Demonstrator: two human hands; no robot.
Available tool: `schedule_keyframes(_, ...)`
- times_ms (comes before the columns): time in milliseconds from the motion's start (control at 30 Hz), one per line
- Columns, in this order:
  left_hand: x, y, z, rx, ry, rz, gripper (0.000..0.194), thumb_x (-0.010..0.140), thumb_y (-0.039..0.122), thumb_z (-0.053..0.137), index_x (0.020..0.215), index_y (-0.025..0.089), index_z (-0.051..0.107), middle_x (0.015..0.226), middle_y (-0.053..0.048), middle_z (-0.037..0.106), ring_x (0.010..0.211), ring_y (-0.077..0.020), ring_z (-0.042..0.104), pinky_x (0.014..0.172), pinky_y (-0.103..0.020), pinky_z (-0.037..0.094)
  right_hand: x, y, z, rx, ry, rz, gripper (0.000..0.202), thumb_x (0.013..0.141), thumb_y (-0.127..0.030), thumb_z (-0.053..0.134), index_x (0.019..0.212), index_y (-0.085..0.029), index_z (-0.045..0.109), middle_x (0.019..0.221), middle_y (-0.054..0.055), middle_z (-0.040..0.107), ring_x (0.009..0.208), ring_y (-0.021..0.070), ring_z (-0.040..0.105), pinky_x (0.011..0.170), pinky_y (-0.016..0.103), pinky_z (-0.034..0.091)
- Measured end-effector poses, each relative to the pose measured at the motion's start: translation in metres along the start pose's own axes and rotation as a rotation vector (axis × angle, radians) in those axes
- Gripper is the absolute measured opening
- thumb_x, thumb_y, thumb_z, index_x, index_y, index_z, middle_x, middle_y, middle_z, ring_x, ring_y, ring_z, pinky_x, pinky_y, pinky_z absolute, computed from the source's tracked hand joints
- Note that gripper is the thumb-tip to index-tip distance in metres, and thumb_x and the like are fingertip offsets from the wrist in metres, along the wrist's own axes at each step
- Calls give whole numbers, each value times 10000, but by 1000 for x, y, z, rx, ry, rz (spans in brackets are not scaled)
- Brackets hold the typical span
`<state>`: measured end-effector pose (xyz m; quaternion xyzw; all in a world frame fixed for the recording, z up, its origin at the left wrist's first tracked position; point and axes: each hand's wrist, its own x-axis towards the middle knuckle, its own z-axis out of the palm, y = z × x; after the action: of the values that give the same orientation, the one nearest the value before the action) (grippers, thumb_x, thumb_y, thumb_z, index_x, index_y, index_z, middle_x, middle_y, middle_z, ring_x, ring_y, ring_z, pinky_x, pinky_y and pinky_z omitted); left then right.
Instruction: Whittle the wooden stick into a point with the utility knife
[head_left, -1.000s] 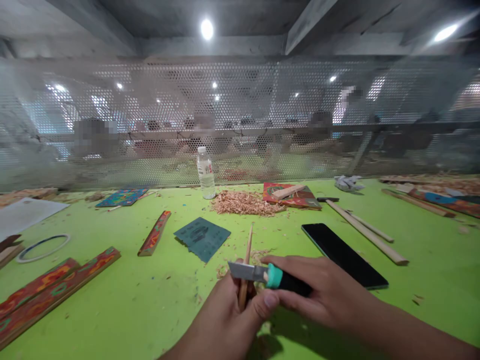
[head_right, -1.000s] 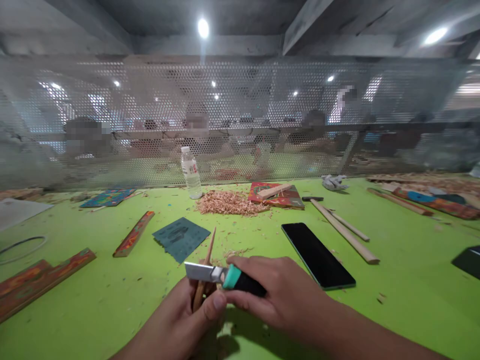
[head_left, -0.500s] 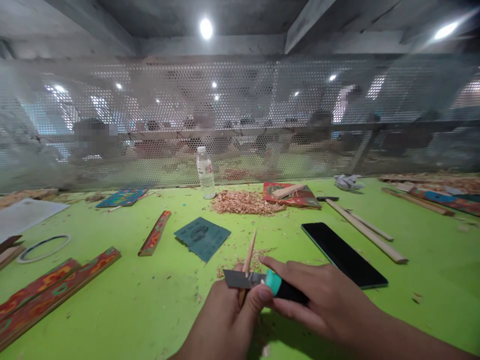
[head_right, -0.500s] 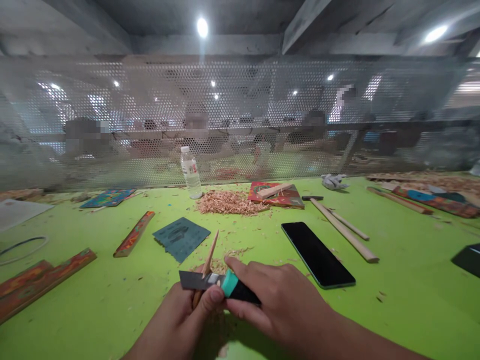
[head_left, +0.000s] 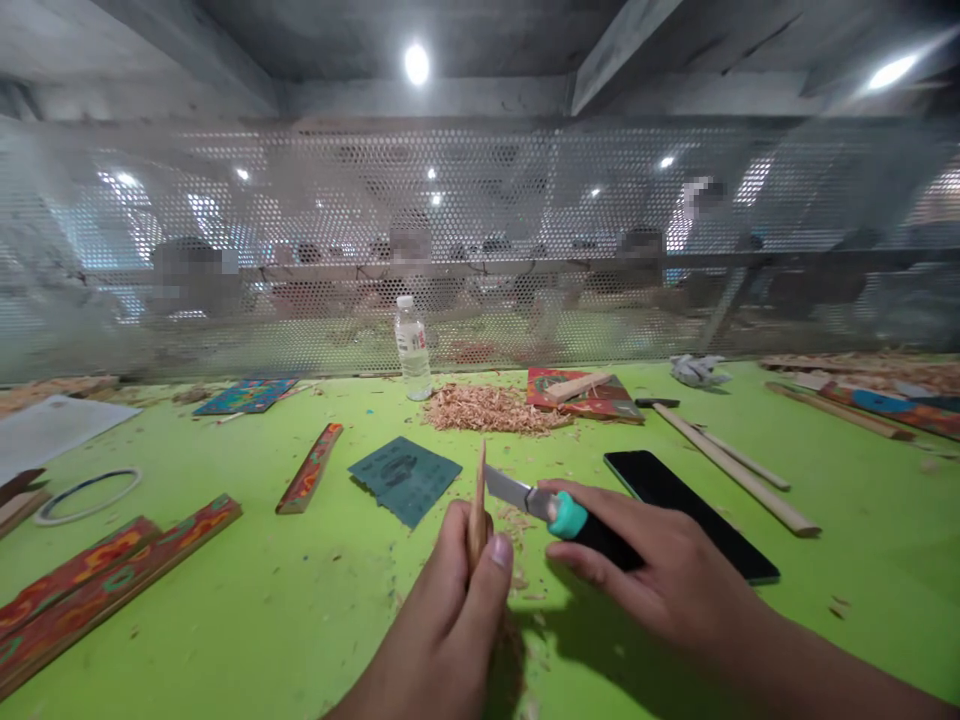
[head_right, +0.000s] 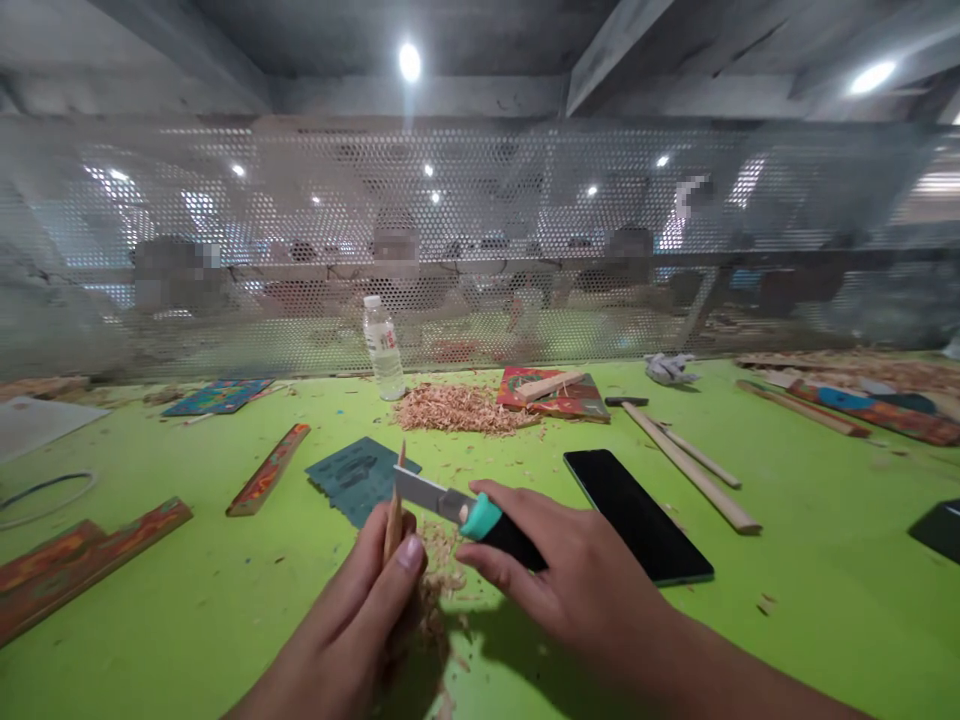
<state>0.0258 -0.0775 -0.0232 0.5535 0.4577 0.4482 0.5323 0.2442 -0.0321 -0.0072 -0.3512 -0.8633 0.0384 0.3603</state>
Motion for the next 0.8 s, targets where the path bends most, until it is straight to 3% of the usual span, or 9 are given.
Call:
schedule_keyframes(67,0,-3,-1,-66,-98,-73,502,1001,714,531,1200,253,524,814,5,663,650,-161,643,633,-266,548,4,3,-3,74,-22,50,467,1079,-571,538,1217,-175,745,1088,123,846,918,266,827,800,324,663)
schedule_keyframes(133,1,-6,-2,-125,-193,-128,527,994,720,542,1226,253,466,636,79,561,459,-119,525,471,-222,471,6,6,-4,112,-58,74,409,1055,-547,597,1214,-205,758,1104,103,848,929,270,825,806,330,662)
schedule_keyframes(233,2,-7,-3,-151,-174,-186,598,979,700,601,1342,258,429,537,134,457,382,-94,384,399,-190,380,6,8,-3,126,-125,62,417,1040,-537,628,1266,-212,760,1149,105,844,966,283,825,839,351,660)
schedule_keyframes(300,3,-4,-4,-146,-118,-154,591,948,655,691,1333,258,483,643,94,527,482,-100,449,474,-202,432,5,9,-1,141,-182,46,456,1042,-548,625,1301,-196,757,1192,122,833,1014,293,820,873,362,656)
schedule_keyframes(367,4,-1,-5,-145,-86,-52,504,916,608,763,1195,229,583,834,23,592,711,-132,557,666,-241,512,2,9,1,151,-230,24,503,1042,-566,622,1336,-178,749,1234,143,817,1060,305,811,910,378,648)
schedule_keyframes(467,5,0,-5,-131,-111,45,488,889,618,786,1090,196,645,1024,-48,609,962,-209,567,888,-323,497,-2,8,4,155,-283,-16,560,1045,-584,612,1389,-156,722,1262,160,803,1075,307,809,924,380,642)
schedule_keyframes(567,6,-1,-5,-121,-161,69,526,893,618,780,1183,195,667,1088,-79,631,1035,-260,561,959,-385,466,-4,8,5,193,-317,-55,552,1051,-575,612,1406,-164,706,1272,149,803,1052,286,817,883,341,645)
schedule_keyframes(800,5,3,-5,-19,-149,32,307,953,488,748,1033,195,705,1032,-71,666,1034,-267,578,973,-376,439,-11,11,7,51,-311,-85,554,1061,-503,613,1473,-134,649,1196,168,823,958,302,829,781,367,662)
